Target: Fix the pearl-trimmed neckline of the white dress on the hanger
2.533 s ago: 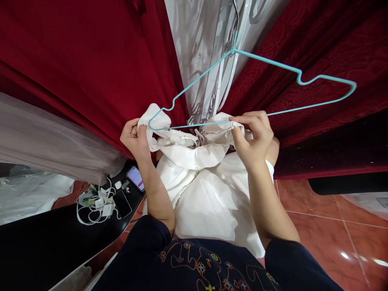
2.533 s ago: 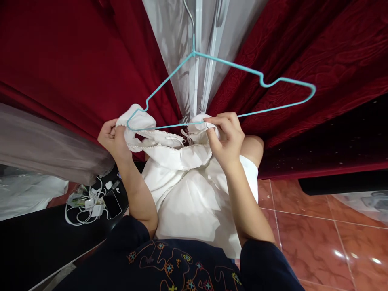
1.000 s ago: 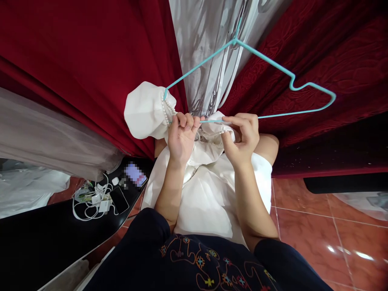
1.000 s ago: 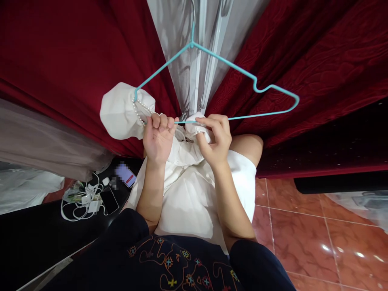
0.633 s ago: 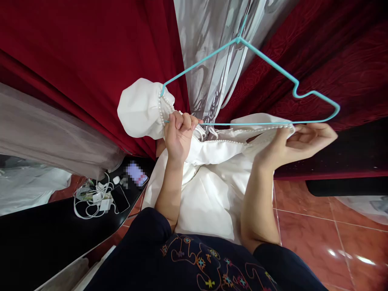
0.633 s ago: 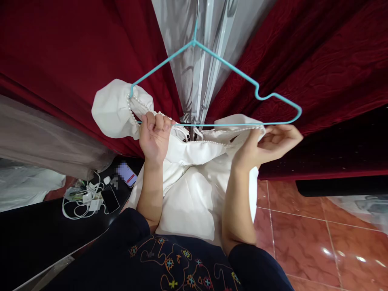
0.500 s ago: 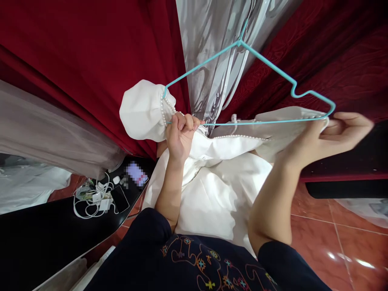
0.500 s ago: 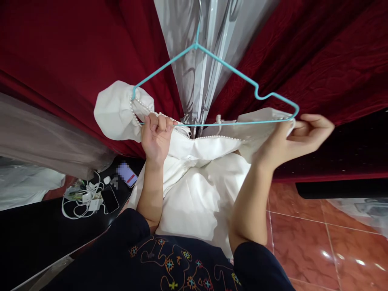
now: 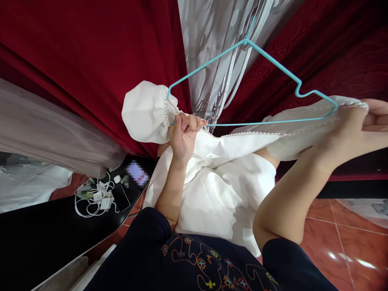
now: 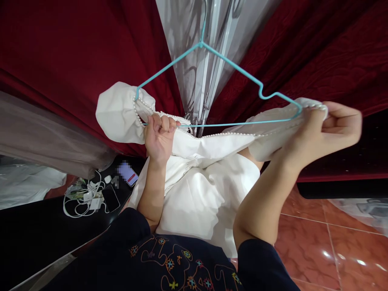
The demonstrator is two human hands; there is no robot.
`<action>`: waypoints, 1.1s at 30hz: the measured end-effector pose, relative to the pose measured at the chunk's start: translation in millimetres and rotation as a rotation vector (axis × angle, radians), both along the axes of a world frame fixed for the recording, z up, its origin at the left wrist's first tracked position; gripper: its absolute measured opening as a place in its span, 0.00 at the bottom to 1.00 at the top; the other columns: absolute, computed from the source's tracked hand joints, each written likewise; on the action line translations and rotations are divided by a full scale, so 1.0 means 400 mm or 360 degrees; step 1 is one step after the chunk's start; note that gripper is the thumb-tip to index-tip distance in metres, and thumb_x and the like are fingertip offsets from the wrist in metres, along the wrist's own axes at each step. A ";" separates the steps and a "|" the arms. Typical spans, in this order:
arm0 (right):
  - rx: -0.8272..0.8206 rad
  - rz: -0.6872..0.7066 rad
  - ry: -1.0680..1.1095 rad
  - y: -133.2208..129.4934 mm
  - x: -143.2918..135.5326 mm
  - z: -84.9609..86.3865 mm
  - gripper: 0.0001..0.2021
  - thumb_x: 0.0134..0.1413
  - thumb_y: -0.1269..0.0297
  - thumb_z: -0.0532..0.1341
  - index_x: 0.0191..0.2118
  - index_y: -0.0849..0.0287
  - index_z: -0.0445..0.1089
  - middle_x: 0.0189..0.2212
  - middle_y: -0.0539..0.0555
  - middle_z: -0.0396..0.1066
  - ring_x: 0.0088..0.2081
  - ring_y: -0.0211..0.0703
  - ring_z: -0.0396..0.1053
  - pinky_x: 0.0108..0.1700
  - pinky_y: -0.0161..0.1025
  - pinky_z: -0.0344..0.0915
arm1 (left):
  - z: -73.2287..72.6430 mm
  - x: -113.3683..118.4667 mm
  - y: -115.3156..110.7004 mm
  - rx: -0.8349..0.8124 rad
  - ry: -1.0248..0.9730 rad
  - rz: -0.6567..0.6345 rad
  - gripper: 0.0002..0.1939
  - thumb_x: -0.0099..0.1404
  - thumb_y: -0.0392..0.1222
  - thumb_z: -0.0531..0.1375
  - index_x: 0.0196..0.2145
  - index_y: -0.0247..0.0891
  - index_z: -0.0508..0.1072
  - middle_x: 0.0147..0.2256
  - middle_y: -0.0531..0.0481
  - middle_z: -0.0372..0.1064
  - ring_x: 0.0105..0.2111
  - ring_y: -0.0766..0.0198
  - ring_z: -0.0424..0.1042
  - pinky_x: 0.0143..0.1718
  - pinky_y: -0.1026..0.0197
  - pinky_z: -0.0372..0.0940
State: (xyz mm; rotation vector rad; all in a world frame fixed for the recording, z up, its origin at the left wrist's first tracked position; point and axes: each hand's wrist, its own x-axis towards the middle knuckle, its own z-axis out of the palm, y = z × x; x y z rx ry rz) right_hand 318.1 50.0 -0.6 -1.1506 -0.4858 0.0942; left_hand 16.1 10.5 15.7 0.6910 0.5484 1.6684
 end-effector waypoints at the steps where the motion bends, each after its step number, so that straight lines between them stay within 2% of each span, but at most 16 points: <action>1: -0.0009 -0.0017 -0.0073 -0.002 0.000 0.013 0.17 0.55 0.92 0.60 0.27 0.61 0.71 0.27 0.40 0.70 0.35 0.28 0.76 0.43 0.38 0.71 | -0.001 0.001 0.000 -0.0010 0.0004 0.0002 0.25 0.85 0.47 0.42 0.26 0.42 0.55 0.24 0.56 0.42 0.27 0.64 0.59 0.47 0.57 0.70; 3: -0.0053 0.0004 -0.0258 -0.007 -0.007 0.037 0.17 0.54 0.92 0.61 0.29 0.61 0.72 0.26 0.40 0.70 0.35 0.28 0.76 0.42 0.39 0.70 | -0.002 0.002 0.001 -0.0007 -0.0001 0.0001 0.25 0.85 0.48 0.43 0.26 0.42 0.55 0.24 0.56 0.42 0.27 0.64 0.59 0.48 0.56 0.71; 7: -0.0035 0.0276 -0.0545 -0.015 -0.062 0.072 0.13 0.55 0.87 0.65 0.33 0.60 0.74 0.30 0.40 0.73 0.36 0.30 0.78 0.42 0.42 0.71 | -0.002 0.002 0.002 -0.0007 -0.0003 0.0020 0.25 0.85 0.48 0.43 0.26 0.42 0.55 0.24 0.56 0.42 0.27 0.64 0.59 0.48 0.55 0.71; 12: 0.0035 0.0476 -0.0715 -0.007 -0.137 0.073 0.09 0.56 0.81 0.69 0.33 0.61 0.73 0.29 0.43 0.74 0.32 0.26 0.74 0.36 0.35 0.65 | 0.000 0.000 0.002 -0.0068 -0.0011 0.0050 0.26 0.84 0.48 0.44 0.26 0.42 0.55 0.24 0.56 0.43 0.27 0.64 0.59 0.50 0.55 0.70; 18: 0.0072 0.0482 -0.0685 0.032 -0.140 0.055 0.09 0.55 0.79 0.70 0.33 0.60 0.72 0.29 0.43 0.73 0.31 0.27 0.73 0.37 0.37 0.65 | 0.004 0.007 -0.001 -0.0042 -0.0024 0.0032 0.27 0.84 0.49 0.44 0.25 0.42 0.55 0.24 0.56 0.44 0.27 0.64 0.60 0.50 0.54 0.71; 22: 0.0076 0.0461 -0.0708 0.041 -0.134 0.050 0.08 0.57 0.69 0.73 0.34 0.59 0.72 0.31 0.43 0.72 0.32 0.27 0.73 0.39 0.40 0.67 | 0.009 0.015 -0.005 -0.0088 -0.0011 0.0073 0.26 0.84 0.51 0.45 0.26 0.41 0.54 0.24 0.56 0.45 0.27 0.65 0.60 0.52 0.55 0.71; 26: 0.0221 0.0444 -0.0778 0.045 -0.137 0.054 0.10 0.61 0.62 0.70 0.34 0.60 0.71 0.30 0.42 0.69 0.30 0.24 0.69 0.38 0.38 0.62 | 0.009 0.014 -0.005 -0.0087 -0.0020 0.0075 0.26 0.84 0.52 0.46 0.26 0.41 0.55 0.24 0.57 0.45 0.27 0.65 0.61 0.52 0.54 0.71; 28: 0.0188 0.0473 -0.0797 0.048 -0.146 0.058 0.10 0.63 0.63 0.68 0.33 0.60 0.69 0.28 0.43 0.67 0.29 0.25 0.68 0.35 0.36 0.59 | 0.007 0.012 -0.003 -0.0077 0.0005 0.0082 0.26 0.84 0.52 0.46 0.27 0.42 0.54 0.24 0.57 0.45 0.27 0.65 0.61 0.52 0.54 0.71; 30: 0.0019 0.0592 -0.0789 0.048 -0.160 0.059 0.08 0.64 0.69 0.66 0.32 0.60 0.69 0.26 0.44 0.67 0.27 0.27 0.67 0.33 0.35 0.57 | 0.005 0.009 -0.001 -0.0052 0.0035 0.0097 0.26 0.84 0.52 0.46 0.27 0.42 0.54 0.24 0.57 0.45 0.27 0.65 0.60 0.52 0.54 0.71; 32: -0.0116 0.0708 -0.0774 0.043 -0.173 0.052 0.06 0.58 0.77 0.66 0.35 0.61 0.70 0.27 0.46 0.70 0.26 0.28 0.66 0.31 0.35 0.55 | 0.005 0.008 -0.001 -0.0049 0.0071 0.0118 0.26 0.84 0.52 0.47 0.27 0.42 0.54 0.24 0.57 0.46 0.27 0.64 0.60 0.51 0.54 0.71; 33: -0.0125 0.0711 -0.0763 0.040 -0.177 0.047 0.08 0.54 0.79 0.67 0.37 0.61 0.71 0.29 0.47 0.71 0.27 0.28 0.65 0.32 0.34 0.55 | 0.005 0.007 -0.001 -0.0061 0.0087 0.0126 0.26 0.84 0.53 0.47 0.27 0.42 0.54 0.24 0.57 0.46 0.28 0.64 0.60 0.51 0.54 0.71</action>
